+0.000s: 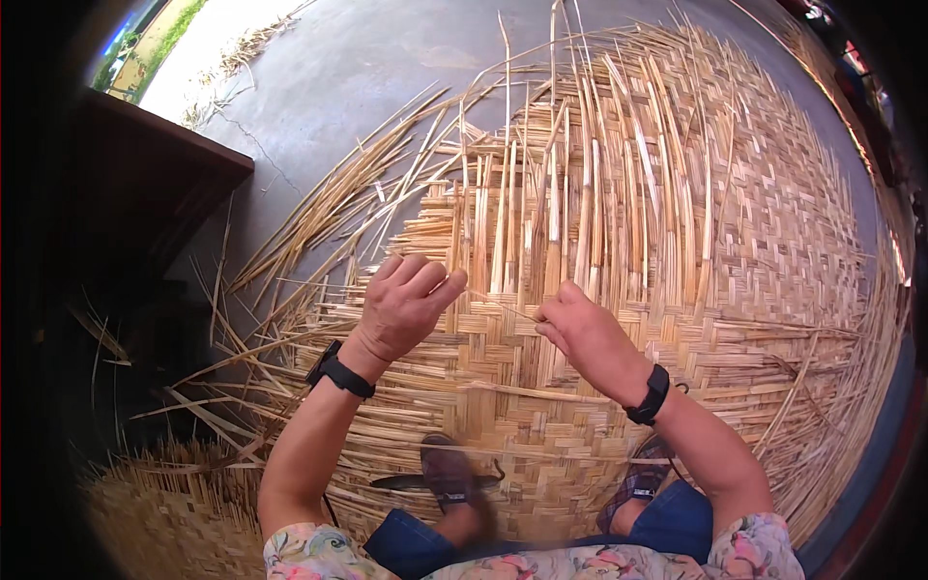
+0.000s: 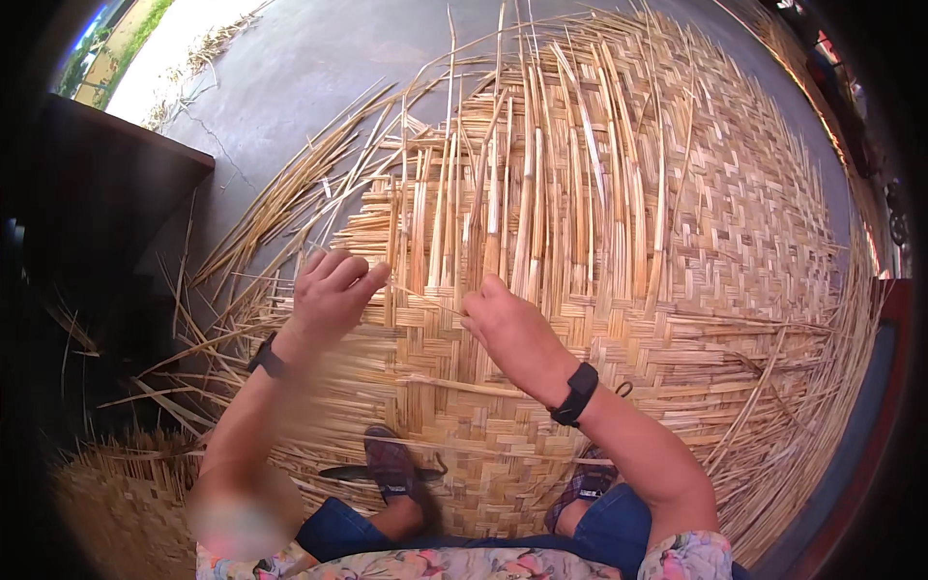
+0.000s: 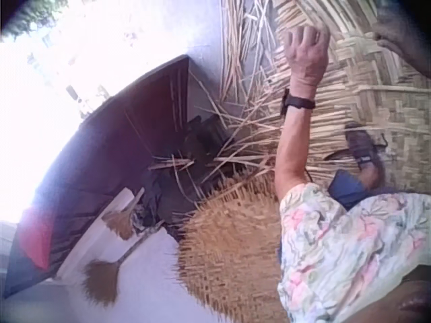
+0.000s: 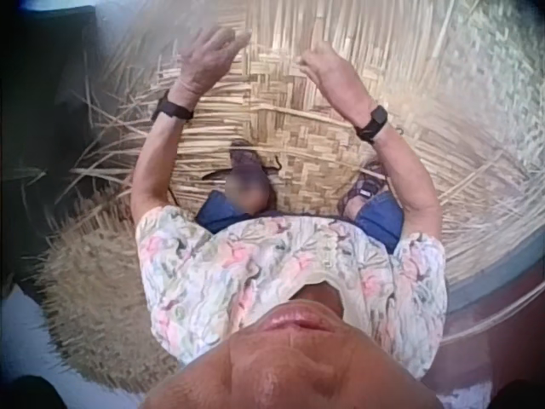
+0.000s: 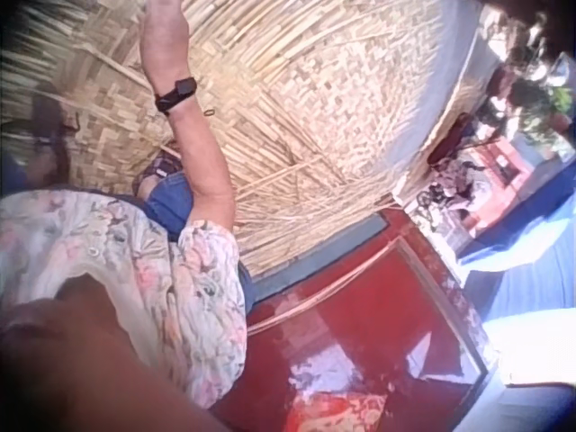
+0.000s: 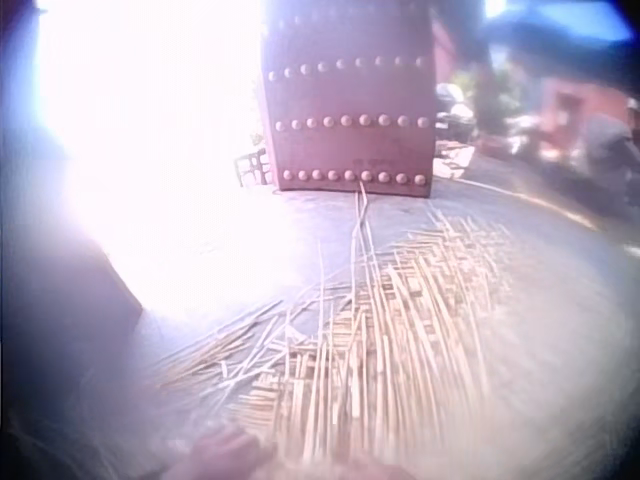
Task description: Weaving long bamboo strips into a large circular mat.
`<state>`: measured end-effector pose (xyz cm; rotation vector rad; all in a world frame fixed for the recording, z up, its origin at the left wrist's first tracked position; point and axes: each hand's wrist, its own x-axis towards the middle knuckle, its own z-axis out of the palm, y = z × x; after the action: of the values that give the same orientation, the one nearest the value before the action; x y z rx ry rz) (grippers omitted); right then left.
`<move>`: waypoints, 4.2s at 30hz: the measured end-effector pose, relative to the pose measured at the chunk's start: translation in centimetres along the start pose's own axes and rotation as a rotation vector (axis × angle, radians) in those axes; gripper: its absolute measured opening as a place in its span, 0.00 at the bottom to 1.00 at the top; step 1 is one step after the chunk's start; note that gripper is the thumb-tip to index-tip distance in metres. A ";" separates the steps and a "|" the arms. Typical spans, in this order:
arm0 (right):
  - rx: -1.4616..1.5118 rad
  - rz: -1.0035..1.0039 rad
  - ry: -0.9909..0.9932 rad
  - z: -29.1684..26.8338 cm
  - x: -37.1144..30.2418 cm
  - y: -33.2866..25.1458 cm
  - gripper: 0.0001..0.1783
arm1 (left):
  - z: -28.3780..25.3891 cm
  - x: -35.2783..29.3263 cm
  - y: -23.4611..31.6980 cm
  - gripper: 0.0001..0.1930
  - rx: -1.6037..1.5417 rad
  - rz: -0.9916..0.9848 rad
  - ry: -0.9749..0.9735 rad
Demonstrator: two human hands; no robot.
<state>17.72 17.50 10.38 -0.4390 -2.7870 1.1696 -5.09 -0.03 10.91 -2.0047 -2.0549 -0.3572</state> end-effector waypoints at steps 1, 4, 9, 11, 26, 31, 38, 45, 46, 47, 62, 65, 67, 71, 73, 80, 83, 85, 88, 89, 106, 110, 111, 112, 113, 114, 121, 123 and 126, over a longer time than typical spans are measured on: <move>-0.036 -0.062 -0.075 0.2 -0.1 1.4 0.14 | 0.0 0.8 1.0 0.12 -0.021 0.027 -0.045; 0.076 0.140 -0.048 0.5 -1.0 6.0 0.07 | 1.4 2.3 4.0 0.22 0.037 0.026 0.239; 0.851 0.546 0.159 2.1 0.5 8.3 0.05 | 3.9 -0.9 11.6 0.19 -0.510 0.136 -0.123; 0.855 0.475 0.203 3.3 1.8 8.1 0.05 | 5.2 -3.5 14.3 0.15 -0.702 0.260 -0.330; 0.488 0.394 0.018 4.8 7.0 7.7 0.07 | 8.1 -6.2 16.9 0.14 -0.893 0.074 -0.346; 0.458 0.392 0.045 6.3 7.8 8.9 0.08 | 8.4 -5.8 16.9 0.12 -0.869 0.072 -0.342; 0.231 0.291 0.053 7.7 6.1 8.0 0.08 | 8.4 -6.5 16.9 0.10 -0.857 0.034 -0.295; 0.265 0.307 -0.011 -1.3 -0.1 9.9 0.16 | 10.6 -1.6 17.2 0.33 -0.324 -0.394 -0.131; 0.211 0.255 -0.089 -3.9 -3.6 10.6 0.16 | 11.4 -1.1 17.1 0.41 -0.377 -0.491 -0.163; 0.158 0.233 -0.207 -6.7 -7.7 10.9 0.16 | 11.7 -0.8 16.9 0.51 -0.310 -0.506 -0.316; 0.230 1.446 0.303 -7.9 -55.0 7.3 0.14 | 12.3 -2.0 16.7 0.42 0.050 -0.395 -0.554; 0.028 1.345 0.304 -2.2 -56.3 10.0 0.13 | 13.6 -3.3 13.3 0.39 -0.165 -0.511 -0.360; 0.058 1.305 0.472 -0.1 -56.8 10.2 0.14 | 13.2 -2.5 12.7 0.38 -0.157 -0.508 -0.267; 0.292 1.279 0.814 1.1 -58.4 7.9 0.15 | 12.1 0.0 13.6 0.34 -0.147 -0.464 -0.139; 0.378 1.278 0.946 1.3 -58.1 6.1 0.14 | 11.5 1.7 14.9 0.31 -0.175 -0.452 -0.098; 0.337 1.179 0.962 3.4 -57.5 3.7 0.10 | 11.0 4.8 21.8 0.31 -0.340 -0.183 -0.068; 0.295 1.279 1.073 4.3 -58.8 4.0 0.10 | 10.9 6.4 24.0 0.30 -0.433 -0.134 -0.064; 0.307 1.390 1.129 4.1 -59.7 4.3 0.10 | 10.2 7.4 25.2 0.29 -0.479 -0.153 -0.101; 0.169 1.425 0.723 4.2 -60.9 5.1 0.09 | 10.7 7.8 24.5 0.29 -0.455 -0.119 -0.100; 0.082 1.446 0.654 4.6 -60.8 5.5 0.09 | 10.9 7.8 24.5 0.28 -0.430 -0.098 -0.081; 0.029 1.657 0.424 1.4 -60.4 4.0 0.11 | 11.6 8.3 25.7 0.21 -0.480 -0.044 -0.154; -0.319 1.431 0.780 1.6 -59.7 5.3 0.11 | 10.4 8.4 29.3 0.16 -0.734 -0.157 -0.306; -0.251 1.313 0.917 0.4 -58.2 6.3 0.11 | 10.2 8.0 30.8 0.14 -0.874 -0.247 -0.442; -0.182 1.191 1.044 -0.8 -56.5 7.1 0.11 | 10.0 7.5 32.3 0.13 -1.016 -0.335 -0.581; 0.105 1.186 1.020 -2.2 -54.4 7.4 0.10 | 9.9 6.8 34.0 0.12 -1.062 -0.299 -0.743; 0.386 1.169 0.981 -3.6 -52.3 7.5 0.10 | 9.6 6.3 35.9 0.11 -1.108 -0.259 -0.906; -0.074 0.817 0.451 -4.2 -46.1 9.4 0.09 | 12.5 5.2 39.2 0.10 -0.907 0.330 -0.580; -0.218 0.783 0.421 -4.5 -47.3 9.3 0.09 | 9.6 7.7 39.8 0.05 -1.211 -0.228 -0.922; -0.109 0.834 0.591 -5.4 -50.0 9.0 0.11 | 9.5 9.1 38.0 0.05 -1.061 -0.110 -0.993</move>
<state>68.51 12.44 9.23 -1.7351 -2.1552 0.7598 32.63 12.71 5.25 -3.1310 -2.9399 -0.6721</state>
